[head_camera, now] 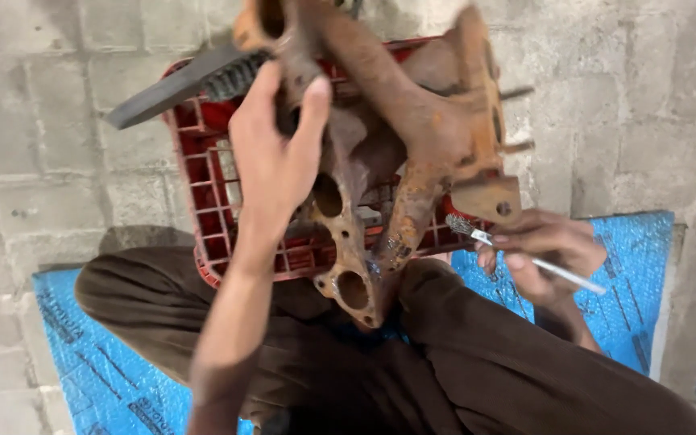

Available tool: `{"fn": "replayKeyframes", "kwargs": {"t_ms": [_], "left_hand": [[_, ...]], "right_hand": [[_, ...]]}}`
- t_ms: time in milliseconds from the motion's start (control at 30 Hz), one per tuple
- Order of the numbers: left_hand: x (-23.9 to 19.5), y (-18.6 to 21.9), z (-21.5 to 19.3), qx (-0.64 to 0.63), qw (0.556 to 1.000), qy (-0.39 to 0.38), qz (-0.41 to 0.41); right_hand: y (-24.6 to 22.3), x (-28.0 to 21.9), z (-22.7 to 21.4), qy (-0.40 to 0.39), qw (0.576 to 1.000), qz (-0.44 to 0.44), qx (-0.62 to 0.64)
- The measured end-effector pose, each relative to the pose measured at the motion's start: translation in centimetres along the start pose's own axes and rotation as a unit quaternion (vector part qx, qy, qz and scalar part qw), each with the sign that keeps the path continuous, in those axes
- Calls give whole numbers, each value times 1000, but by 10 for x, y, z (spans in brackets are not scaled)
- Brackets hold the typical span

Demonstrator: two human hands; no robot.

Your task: The person scrubs a rusty metal exhaust manifold with a wire brush, focusing on the bolt holes and crevices. They rotate the part to access different areas and continue scrubbing the interior and exterior surfaces.

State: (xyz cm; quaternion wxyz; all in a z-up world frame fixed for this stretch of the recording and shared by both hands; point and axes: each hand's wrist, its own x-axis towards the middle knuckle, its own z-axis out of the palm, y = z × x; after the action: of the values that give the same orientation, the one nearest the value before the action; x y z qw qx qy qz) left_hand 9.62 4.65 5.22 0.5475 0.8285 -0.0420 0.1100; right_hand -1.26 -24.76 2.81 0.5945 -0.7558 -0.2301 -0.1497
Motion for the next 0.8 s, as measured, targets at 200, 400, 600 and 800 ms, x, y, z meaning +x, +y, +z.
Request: {"fn": "replayKeyframes", "kwargs": {"t_ms": [200,400,600,800], "left_hand": [[32,-23,6,9,989,-81,126],[15,5,-22,114,986,-75,93],[-82,36,-38,26,991,98,82],[-139,47,-20,-57,992,100,-60]], "right_hand": [[-21,-9,40,8,997,69,-18],[-5,-29,48,74,994,9,-81],[27,-47,28,142,988,-66,-1],[69,-32,-40,400,907,-77,106]]}}
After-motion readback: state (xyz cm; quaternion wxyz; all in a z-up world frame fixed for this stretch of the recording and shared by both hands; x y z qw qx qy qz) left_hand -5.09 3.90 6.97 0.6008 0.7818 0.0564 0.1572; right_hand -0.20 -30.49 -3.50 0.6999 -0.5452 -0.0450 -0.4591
